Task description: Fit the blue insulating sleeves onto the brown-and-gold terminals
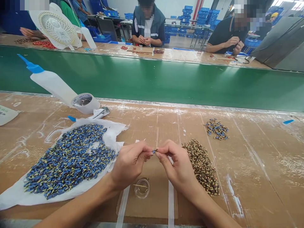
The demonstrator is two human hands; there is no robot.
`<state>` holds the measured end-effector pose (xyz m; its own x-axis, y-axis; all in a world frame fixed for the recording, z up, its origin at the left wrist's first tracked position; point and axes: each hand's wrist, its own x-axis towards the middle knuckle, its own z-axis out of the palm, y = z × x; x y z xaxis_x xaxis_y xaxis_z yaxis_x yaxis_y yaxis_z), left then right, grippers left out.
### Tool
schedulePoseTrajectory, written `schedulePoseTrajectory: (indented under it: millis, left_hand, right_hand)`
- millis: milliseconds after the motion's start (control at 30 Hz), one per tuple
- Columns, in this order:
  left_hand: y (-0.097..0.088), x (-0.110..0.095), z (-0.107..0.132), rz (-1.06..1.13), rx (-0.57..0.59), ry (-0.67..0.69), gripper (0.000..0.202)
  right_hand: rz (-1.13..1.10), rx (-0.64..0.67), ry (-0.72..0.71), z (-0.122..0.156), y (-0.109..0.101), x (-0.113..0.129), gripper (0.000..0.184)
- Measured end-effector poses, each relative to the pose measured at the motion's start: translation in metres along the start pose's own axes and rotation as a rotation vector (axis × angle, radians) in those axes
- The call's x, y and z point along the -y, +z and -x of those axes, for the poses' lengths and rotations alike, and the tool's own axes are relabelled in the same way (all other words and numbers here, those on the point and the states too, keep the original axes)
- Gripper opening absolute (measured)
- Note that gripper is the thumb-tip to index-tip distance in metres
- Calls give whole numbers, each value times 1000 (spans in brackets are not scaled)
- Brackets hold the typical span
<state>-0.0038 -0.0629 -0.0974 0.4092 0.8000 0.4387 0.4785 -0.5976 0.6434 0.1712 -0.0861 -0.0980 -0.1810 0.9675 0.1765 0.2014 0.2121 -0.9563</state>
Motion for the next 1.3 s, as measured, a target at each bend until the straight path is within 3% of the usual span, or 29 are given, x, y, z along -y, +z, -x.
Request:
schedulePoseTrajectory:
  millis: [200, 300, 467, 600, 700, 833, 1100, 1300]
  left_hand:
    - [3, -1, 4, 50, 29, -29, 13]
    - [5, -4, 6, 108, -7, -45, 13]
    - [-6, -13, 4, 106, -63, 32, 12]
    - [-27, -21, -11, 80, -17, 118, 2]
    - [-41, -28, -25, 49, 71, 130, 17]
    - [-56, -44, -43, -67, 171, 168, 20]
    - [-77, -70, -68, -133, 146, 134, 21]
    - [-77, -66, -79, -168, 44, 214, 20]
  right_hand:
    - [-142, 36, 27, 0, 4, 0, 13]
    - [-217, -11, 6, 3, 10, 2, 12]
    - [-272, -62, -35, 4, 15, 10, 11]
    - [-290, -52, -56, -3, 4, 21, 8]
    - [-272, -111, -95, -10, -6, 35, 5]
    - [-215, -177, -192, -20, -15, 61, 7]
    - [-162, -225, -319, -39, -25, 94, 8]
    - [-256, -131, -168, -48, -33, 100, 10]
